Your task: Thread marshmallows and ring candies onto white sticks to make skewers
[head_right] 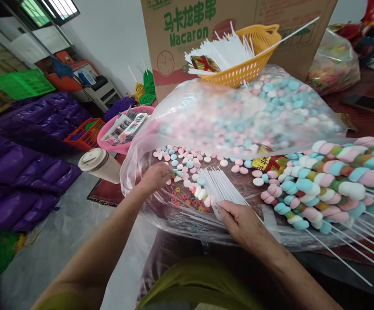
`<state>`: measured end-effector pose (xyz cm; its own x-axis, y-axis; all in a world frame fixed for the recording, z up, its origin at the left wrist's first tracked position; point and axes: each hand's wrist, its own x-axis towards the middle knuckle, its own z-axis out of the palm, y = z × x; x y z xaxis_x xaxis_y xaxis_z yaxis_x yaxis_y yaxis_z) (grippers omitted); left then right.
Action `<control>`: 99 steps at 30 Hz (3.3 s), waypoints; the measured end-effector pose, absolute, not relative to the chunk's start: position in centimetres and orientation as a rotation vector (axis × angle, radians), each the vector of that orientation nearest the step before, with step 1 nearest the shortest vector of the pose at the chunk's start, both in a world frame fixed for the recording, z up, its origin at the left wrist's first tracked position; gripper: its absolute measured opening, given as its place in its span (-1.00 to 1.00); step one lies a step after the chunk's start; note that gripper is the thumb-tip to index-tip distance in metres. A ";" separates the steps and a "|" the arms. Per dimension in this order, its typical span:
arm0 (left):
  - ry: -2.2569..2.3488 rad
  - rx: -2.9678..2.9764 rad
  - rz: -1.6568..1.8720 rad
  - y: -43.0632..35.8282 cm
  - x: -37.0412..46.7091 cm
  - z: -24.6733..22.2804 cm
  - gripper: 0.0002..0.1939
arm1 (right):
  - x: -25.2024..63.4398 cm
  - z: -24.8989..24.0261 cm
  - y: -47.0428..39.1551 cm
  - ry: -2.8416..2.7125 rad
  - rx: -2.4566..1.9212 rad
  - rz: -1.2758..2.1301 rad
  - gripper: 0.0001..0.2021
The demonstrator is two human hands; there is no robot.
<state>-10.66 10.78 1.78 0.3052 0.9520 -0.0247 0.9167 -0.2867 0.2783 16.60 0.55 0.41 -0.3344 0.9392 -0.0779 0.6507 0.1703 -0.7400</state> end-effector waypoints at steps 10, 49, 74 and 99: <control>1.887 2.317 -0.097 11.1 -9.3 1.8 -0.77 | 15.0 0.6 0.0 -2.053 -1.473 0.922 -0.66; 0.978 0.594 1.196 2.2 -6.7 1.6 -0.77 | 12.7 0.7 -1.6 -2.221 -1.484 0.553 -0.73; 0.929 0.055 1.222 0.7 -5.0 -0.1 -0.78 | 11.7 -0.6 -2.8 -2.164 -1.344 0.544 -0.77; 0.948 0.325 1.244 0.2 -4.7 0.9 -0.76 | 11.8 -0.9 -3.2 -2.164 -1.413 0.506 -0.76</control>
